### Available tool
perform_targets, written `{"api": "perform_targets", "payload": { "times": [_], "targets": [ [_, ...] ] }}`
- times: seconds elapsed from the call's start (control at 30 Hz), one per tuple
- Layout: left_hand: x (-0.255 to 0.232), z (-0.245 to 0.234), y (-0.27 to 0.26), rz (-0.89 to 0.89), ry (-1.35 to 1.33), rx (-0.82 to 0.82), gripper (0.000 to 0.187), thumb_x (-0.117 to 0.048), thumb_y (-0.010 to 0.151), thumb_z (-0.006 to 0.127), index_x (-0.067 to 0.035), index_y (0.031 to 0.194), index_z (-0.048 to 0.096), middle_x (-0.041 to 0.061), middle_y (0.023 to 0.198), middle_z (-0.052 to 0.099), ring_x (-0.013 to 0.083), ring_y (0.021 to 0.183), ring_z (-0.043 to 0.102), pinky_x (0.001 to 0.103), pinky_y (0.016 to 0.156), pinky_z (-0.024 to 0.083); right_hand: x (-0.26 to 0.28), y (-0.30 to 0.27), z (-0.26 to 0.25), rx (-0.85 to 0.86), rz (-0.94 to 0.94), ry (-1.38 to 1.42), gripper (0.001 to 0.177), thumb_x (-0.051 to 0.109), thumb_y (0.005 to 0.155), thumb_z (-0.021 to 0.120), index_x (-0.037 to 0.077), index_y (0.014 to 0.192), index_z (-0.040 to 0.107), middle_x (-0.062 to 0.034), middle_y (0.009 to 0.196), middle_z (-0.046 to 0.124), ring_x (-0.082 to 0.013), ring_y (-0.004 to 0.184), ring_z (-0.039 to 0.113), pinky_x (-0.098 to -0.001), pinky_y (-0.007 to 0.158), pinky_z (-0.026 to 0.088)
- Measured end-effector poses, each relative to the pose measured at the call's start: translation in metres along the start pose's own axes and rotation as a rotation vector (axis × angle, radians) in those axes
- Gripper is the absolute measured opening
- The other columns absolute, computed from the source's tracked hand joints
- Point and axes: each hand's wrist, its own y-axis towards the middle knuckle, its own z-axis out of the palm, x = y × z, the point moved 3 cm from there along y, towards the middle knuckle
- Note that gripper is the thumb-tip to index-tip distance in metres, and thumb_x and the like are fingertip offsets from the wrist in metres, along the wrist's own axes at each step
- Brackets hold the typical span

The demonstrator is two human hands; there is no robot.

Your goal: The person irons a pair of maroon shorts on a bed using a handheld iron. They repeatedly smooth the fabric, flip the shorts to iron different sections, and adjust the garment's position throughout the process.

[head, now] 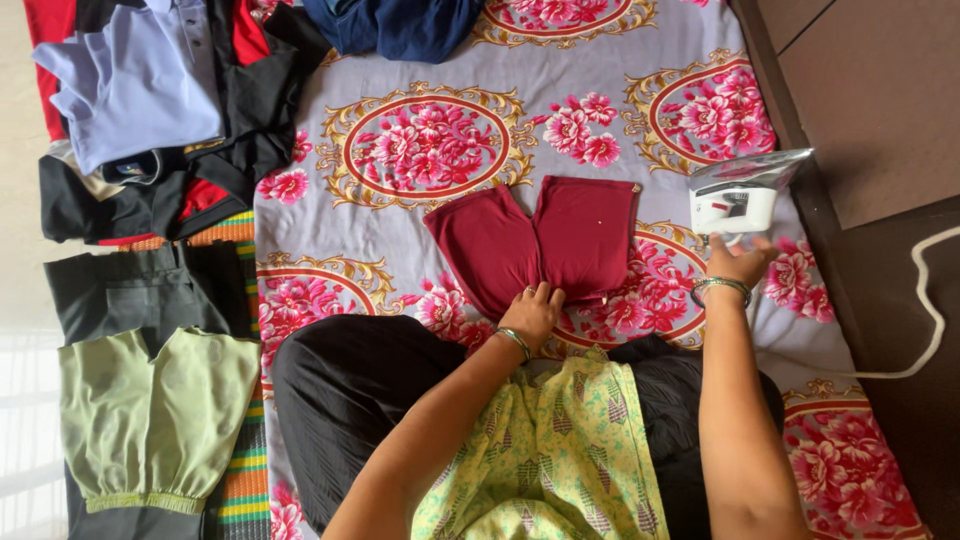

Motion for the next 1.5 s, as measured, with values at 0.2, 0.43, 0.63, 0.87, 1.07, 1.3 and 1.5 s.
{"api": "perform_targets", "payload": {
  "times": [0.2, 0.43, 0.63, 0.87, 1.07, 1.3, 1.5],
  "targets": [
    [0.013, -0.009, 0.005, -0.059, -0.325, 0.092, 0.042, -0.021, 0.090, 0.072, -0.008, 0.128, 0.058, 0.017, 0.124, 0.056, 0.0408, 0.116, 0.060, 0.048, 0.095, 0.053, 0.051, -0.100, 0.029, 0.735, -0.115, -0.294, 0.042, 0.023, 0.086, 0.087, 0.003, 0.115, 0.065, -0.0110, 0.100, 0.073, -0.0208, 0.088, 0.072, -0.0340, 0.081, 0.059],
    [0.006, -0.015, 0.003, 0.094, -0.103, 0.149, 0.042, -0.009, 0.082, 0.070, -0.004, 0.122, 0.059, 0.018, 0.127, 0.054, 0.0367, 0.112, 0.062, 0.045, 0.095, 0.054, 0.129, -0.160, 0.064, 1.157, -0.408, -0.739, 0.059, 0.022, 0.068, 0.091, 0.005, 0.118, 0.065, -0.0181, 0.116, 0.061, -0.0334, 0.110, 0.062, -0.0430, 0.094, 0.053],
    [0.012, -0.031, 0.015, -0.011, -0.249, -0.093, 0.030, -0.008, 0.103, 0.060, -0.002, 0.133, 0.056, 0.015, 0.120, 0.060, 0.0325, 0.105, 0.065, 0.044, 0.093, 0.055, 0.131, -0.154, 0.072, 0.952, -0.403, -0.880, 0.051, 0.017, 0.082, 0.084, 0.007, 0.127, 0.062, -0.0156, 0.119, 0.062, -0.0325, 0.110, 0.063, -0.0430, 0.094, 0.055],
    [0.033, -0.088, 0.004, -0.149, -0.038, -0.373, 0.036, 0.001, 0.080, 0.065, -0.008, 0.115, 0.065, 0.013, 0.109, 0.060, 0.0320, 0.103, 0.061, 0.045, 0.089, 0.052, 0.141, -0.141, 0.056, 0.624, -0.281, -0.895, 0.047, 0.002, 0.075, 0.079, 0.011, 0.120, 0.067, -0.0144, 0.116, 0.064, -0.0361, 0.113, 0.061, -0.0472, 0.092, 0.053],
    [0.060, -0.089, -0.008, -0.664, -0.561, -0.861, 0.022, -0.002, 0.081, 0.066, -0.011, 0.101, 0.066, 0.009, 0.097, 0.064, 0.0268, 0.089, 0.063, 0.040, 0.078, 0.054, 0.150, -0.183, 0.067, 1.020, -0.387, -0.881, 0.052, -0.005, 0.080, 0.071, 0.015, 0.128, 0.067, -0.0159, 0.120, 0.068, -0.0371, 0.111, 0.065, -0.0503, 0.091, 0.054],
    [0.088, -0.046, -0.034, -0.652, -2.008, -0.862, 0.008, -0.005, 0.091, 0.064, -0.011, 0.096, 0.064, 0.005, 0.085, 0.070, 0.0175, 0.074, 0.068, 0.033, 0.066, 0.058, 0.152, -0.201, 0.051, 0.662, 0.274, 0.363, 0.009, 0.001, 0.092, 0.066, 0.005, 0.097, 0.059, -0.0064, 0.117, 0.075, -0.0260, 0.102, 0.076, -0.0449, 0.082, 0.061],
    [0.088, -0.007, -0.053, -0.272, -1.874, -0.539, 0.014, -0.004, 0.102, 0.061, -0.005, 0.114, 0.068, 0.003, 0.100, 0.074, 0.0096, 0.087, 0.068, 0.025, 0.079, 0.058, 0.126, -0.198, 0.045, 0.649, 0.884, 1.231, 0.013, 0.009, 0.105, 0.064, 0.004, 0.115, 0.070, -0.0114, 0.117, 0.073, -0.0245, 0.107, 0.071, -0.0411, 0.094, 0.061]
  ]
}}
